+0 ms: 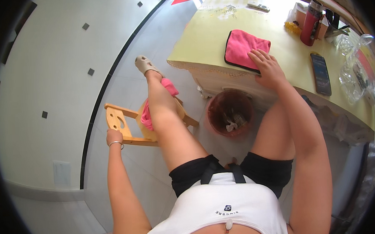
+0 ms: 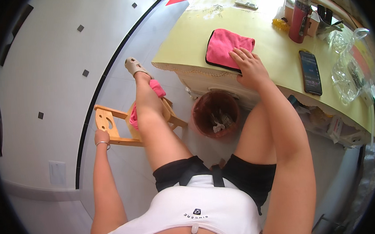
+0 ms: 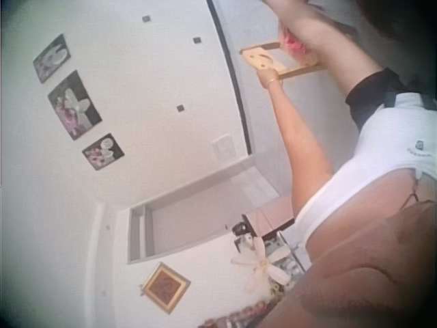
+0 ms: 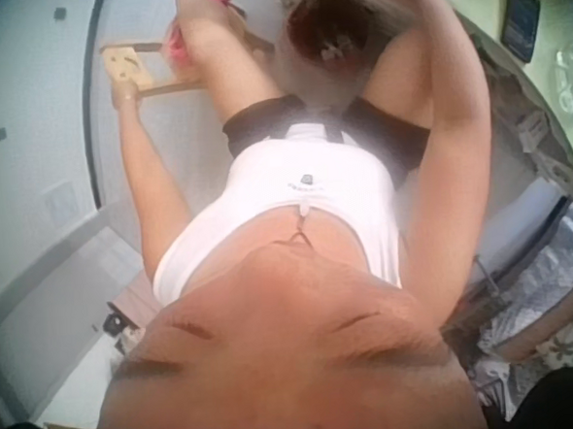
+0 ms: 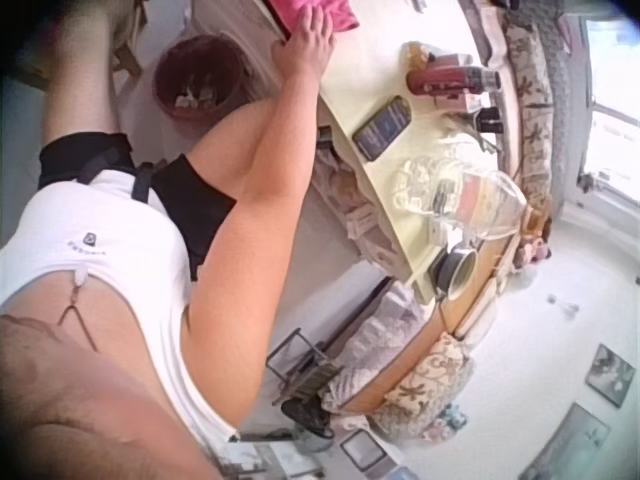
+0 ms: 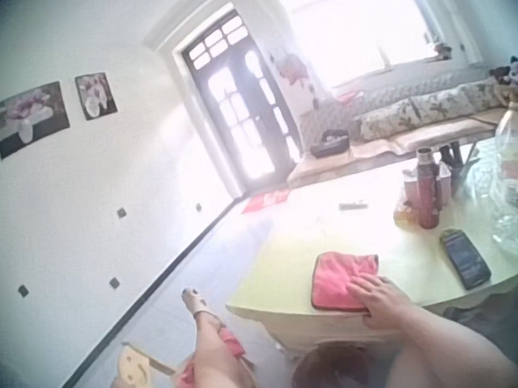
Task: The person sits on the floor and cleans the floor with a tissue, then wipes the table surface with a pink cloth. They move items on the table, including a thermos, a phone, and a basket of fruit, to clean underneath them.
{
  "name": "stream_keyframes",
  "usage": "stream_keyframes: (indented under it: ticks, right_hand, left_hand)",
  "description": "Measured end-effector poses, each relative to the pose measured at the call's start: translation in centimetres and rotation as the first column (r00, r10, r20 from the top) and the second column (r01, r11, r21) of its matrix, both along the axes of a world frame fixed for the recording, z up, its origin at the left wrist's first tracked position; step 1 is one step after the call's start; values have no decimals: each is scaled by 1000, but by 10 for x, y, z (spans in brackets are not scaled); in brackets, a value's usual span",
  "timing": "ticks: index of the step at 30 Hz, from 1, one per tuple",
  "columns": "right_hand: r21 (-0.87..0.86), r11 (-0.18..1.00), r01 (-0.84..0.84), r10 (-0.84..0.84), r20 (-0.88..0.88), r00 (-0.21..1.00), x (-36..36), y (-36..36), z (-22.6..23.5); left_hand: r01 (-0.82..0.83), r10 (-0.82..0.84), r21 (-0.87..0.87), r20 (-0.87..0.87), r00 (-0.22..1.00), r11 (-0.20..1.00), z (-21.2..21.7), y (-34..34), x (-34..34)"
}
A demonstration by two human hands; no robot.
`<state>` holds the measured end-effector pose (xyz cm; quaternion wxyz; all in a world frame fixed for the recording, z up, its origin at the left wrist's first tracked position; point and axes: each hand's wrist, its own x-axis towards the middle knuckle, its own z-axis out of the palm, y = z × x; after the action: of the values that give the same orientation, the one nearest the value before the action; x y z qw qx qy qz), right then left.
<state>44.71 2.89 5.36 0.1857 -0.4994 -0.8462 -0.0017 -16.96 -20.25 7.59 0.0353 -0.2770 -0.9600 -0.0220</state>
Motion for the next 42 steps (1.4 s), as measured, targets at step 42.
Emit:
stream_keyframes:
  ticks: [42]
  right_hand:
    - [-64,994,-93,94,10,996,15,10,0]
  left_hand:
    - [-23,-118,381,343,932,924,-130,-14,32]
